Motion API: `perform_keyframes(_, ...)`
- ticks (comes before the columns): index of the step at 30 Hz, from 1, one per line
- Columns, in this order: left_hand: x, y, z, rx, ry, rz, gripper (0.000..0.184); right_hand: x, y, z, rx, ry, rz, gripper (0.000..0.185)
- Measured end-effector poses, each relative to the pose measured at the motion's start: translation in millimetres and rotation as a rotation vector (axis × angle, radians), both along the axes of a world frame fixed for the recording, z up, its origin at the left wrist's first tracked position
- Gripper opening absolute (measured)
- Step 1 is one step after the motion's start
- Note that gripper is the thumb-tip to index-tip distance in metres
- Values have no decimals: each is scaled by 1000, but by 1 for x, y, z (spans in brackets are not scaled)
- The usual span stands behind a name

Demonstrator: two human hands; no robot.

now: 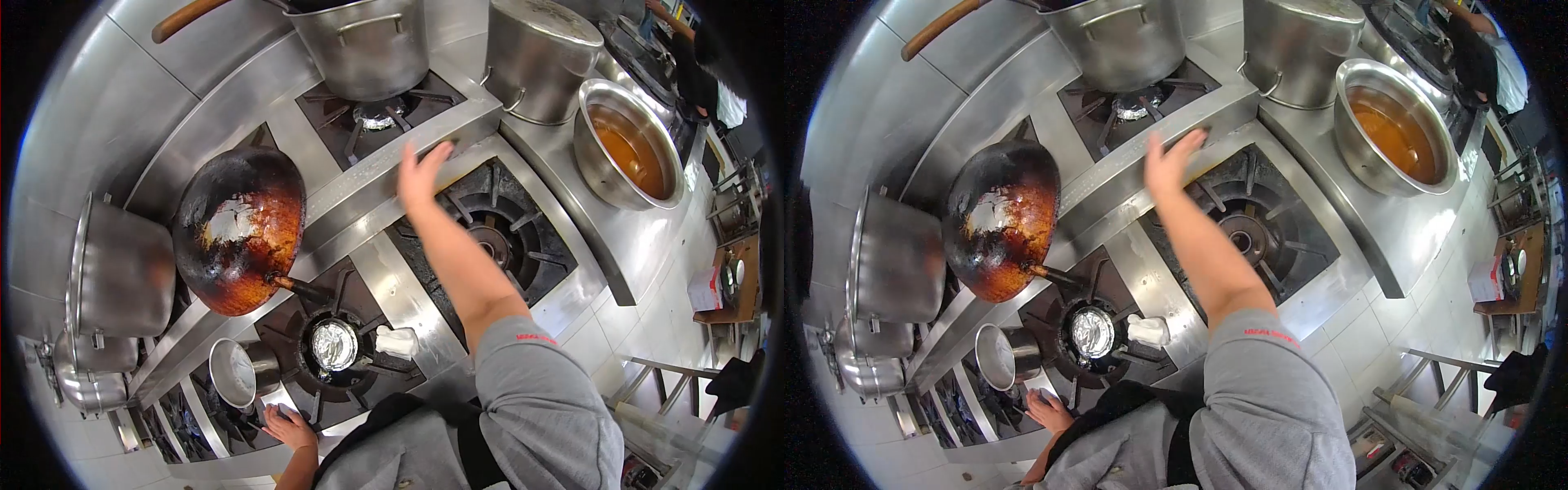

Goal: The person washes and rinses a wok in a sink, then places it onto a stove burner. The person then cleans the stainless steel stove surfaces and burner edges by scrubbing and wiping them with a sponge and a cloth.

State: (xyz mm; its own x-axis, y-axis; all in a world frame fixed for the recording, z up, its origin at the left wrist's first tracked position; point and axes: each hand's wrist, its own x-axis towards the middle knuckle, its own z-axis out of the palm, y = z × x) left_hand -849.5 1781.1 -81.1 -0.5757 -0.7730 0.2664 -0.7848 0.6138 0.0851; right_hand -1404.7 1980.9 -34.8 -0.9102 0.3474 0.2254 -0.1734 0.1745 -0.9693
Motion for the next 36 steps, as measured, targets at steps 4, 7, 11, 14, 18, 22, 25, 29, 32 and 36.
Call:
perform_keyframes(4,-2,-1,7,-8,-43,-3,39,-3,20,7,-22,35,70,86)
perform_keyframes(7,-5,-1,6,7,-27,-10,39,-28,47,34,-133,-33,18,87)
perform_keyframes(11,-2,-1,1,-22,-28,-25,38,20,-7,-7,0,135,148,97)
perform_keyframes(14,-5,-1,6,-14,-44,-16,38,22,0,9,-28,54,201,98)
perform_keyframes(18,-1,-5,-3,-42,-31,-25,37,-17,36,24,-47,54,25,94)
perform_keyframes(22,-1,-4,-5,-58,-3,-2,38,24,2,12,116,56,186,90)
perform_keyframes(25,-1,-4,-1,-32,-31,-12,38,-2,21,12,42,81,113,92)
perform_keyframes(29,4,-8,-7,-66,-46,-22,37,-17,28,25,-83,65,21,93)
perform_keyframes(32,-5,1,7,-14,-45,1,37,23,-8,5,-11,148,158,93)
perform_keyframes(36,-1,-3,1,-33,-32,-19,38,2,11,14,-87,66,116,91)
